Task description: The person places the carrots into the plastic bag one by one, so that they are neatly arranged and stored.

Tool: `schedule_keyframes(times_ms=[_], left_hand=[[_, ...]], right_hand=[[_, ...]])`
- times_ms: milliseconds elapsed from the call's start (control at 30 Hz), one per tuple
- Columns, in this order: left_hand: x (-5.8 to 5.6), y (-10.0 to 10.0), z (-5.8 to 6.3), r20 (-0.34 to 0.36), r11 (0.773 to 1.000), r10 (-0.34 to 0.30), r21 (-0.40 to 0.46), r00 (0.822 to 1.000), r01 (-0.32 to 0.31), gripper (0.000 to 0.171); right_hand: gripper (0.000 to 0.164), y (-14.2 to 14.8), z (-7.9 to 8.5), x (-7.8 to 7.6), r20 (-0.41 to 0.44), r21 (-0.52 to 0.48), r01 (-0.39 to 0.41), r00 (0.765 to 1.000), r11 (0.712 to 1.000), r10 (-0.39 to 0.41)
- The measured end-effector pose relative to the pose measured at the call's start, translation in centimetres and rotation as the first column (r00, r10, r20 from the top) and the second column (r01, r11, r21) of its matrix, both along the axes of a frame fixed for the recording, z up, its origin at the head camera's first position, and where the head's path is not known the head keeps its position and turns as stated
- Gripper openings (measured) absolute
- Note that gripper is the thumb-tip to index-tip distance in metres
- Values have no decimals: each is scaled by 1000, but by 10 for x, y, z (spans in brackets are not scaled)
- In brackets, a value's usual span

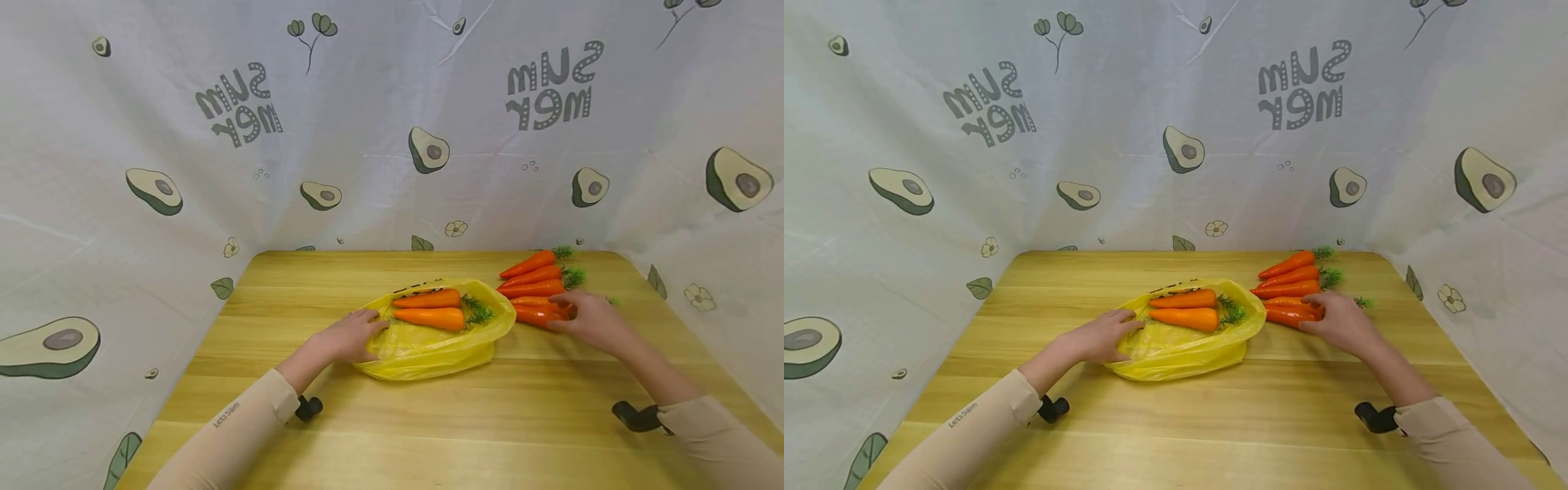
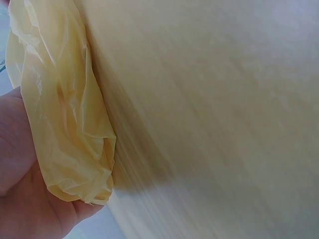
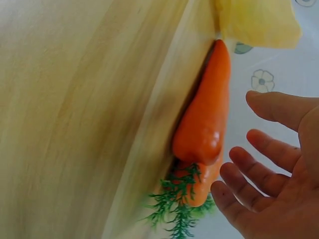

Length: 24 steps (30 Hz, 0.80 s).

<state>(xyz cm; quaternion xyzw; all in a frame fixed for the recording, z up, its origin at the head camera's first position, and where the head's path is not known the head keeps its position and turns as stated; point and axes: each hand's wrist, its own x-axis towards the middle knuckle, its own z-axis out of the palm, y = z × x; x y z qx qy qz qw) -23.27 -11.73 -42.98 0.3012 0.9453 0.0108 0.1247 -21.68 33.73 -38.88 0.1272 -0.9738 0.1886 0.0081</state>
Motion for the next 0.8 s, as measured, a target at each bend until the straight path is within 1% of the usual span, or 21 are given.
schedule_keyframes(times_ms=[300, 500, 800], left_hand=[[2, 1, 4, 12, 1000, 9, 9, 1000, -9, 74], [3, 1, 5, 12, 1000, 14, 6, 1000, -14, 75], [3, 0, 4, 1, 1000, 0, 1, 1000, 0, 73]], right_hand=[[53, 6, -13, -6, -23, 47, 12, 1000, 999, -11], [50, 9, -19, -8, -48, 66, -5, 999, 998, 8], [49, 9, -25, -10, -43, 116, -8, 999, 993, 14]])
